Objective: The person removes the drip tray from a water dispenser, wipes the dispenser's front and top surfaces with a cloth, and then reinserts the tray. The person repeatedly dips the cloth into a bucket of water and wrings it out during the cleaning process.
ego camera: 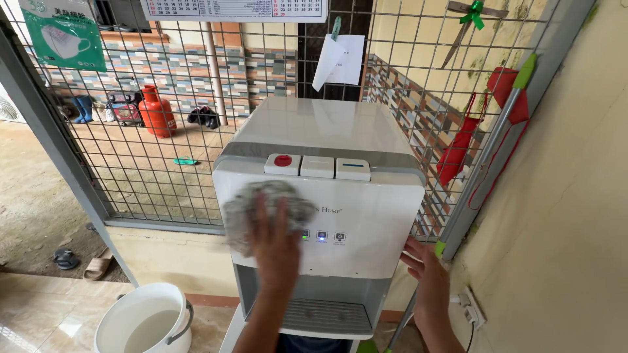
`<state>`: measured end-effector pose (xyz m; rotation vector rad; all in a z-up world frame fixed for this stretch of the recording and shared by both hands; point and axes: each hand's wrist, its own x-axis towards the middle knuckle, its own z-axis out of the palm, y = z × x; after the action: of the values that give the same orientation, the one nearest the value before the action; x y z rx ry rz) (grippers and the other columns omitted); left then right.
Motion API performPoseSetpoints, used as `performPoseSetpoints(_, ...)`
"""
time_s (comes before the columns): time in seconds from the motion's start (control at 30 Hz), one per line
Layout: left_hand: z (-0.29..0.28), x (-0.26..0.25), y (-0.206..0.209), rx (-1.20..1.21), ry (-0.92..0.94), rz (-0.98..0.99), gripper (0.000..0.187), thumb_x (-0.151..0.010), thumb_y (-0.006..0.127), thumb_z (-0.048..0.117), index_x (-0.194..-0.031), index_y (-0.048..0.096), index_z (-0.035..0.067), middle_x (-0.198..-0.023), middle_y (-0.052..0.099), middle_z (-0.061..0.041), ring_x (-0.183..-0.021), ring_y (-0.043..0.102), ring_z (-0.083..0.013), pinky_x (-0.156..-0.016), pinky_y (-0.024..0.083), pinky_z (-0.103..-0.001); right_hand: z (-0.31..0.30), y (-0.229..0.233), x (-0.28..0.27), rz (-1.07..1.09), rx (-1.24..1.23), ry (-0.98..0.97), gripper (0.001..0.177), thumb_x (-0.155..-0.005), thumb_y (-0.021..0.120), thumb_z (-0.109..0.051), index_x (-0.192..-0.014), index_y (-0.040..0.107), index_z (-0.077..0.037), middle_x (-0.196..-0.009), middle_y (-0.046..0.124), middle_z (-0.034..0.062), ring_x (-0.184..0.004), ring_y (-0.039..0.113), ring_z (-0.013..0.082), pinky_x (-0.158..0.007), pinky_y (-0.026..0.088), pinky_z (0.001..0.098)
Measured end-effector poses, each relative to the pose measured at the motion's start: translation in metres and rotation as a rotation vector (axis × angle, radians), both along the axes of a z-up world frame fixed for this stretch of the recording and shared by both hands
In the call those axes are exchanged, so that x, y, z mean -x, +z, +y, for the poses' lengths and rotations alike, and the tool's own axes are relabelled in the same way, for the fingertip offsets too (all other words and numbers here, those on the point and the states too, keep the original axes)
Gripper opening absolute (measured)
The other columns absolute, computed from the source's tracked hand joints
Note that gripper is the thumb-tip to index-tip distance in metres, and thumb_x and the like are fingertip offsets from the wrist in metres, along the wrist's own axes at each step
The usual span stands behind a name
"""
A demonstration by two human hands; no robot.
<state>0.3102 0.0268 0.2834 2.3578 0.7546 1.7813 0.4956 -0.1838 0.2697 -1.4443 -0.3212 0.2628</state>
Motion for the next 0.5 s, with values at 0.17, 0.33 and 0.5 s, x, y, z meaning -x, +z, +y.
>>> performPoseSetpoints(0.17, -0.014, -0.008, 0.005, 0.072, 0.104, -0.076, 0.078, -0.087, 0.068, 0.009, -0.158, 0.036, 0.02, -0.17, 0.018, -0.02, -0.154, 0.013, -0.0583, -0.122, 0.025, -0.066, 0.004, -0.001, 0.0, 0.032, 0.05, 0.01, 0.065, -0.103, 0.032, -0.053, -0.137, 0.064, -0.008, -0.132, 0.071, 0.0094, -0.123, 0.064, 0.0248, -0.103, 0.041, 0.0424)
performPoseSetpoints(0.33, -0.079, -0.06, 0.033, -0.069, 0.079, 0.247, 0.088, -0.082, 0.072, 0.017, -0.16, 0.032, 0.022, -0.168, 0.015, -0.016, -0.14, 0.026, -0.0497, -0.116, 0.024, -0.07, 0.002, -0.005, -0.012, 0.101, 0.125, 0.085, 0.071, -0.103, 0.026, -0.057, -0.139, 0.064, -0.01, -0.138, 0.068, 0.0091, -0.129, 0.062, 0.0257, -0.108, 0.039, 0.0412)
performPoseSetpoints(0.5, -0.149, -0.098, 0.097, -0.131, -0.085, 0.409, 0.09, -0.065, 0.075, 0.027, -0.151, 0.048, 0.016, -0.16, 0.032, -0.017, -0.134, 0.042, -0.0472, -0.103, 0.021, -0.083, -0.007, -0.023, -0.04, 0.123, 0.164, 0.213, 0.067, -0.1, 0.038, -0.055, -0.149, 0.051, -0.011, -0.145, 0.061, 0.0072, -0.134, 0.055, 0.023, -0.11, 0.039, 0.0407)
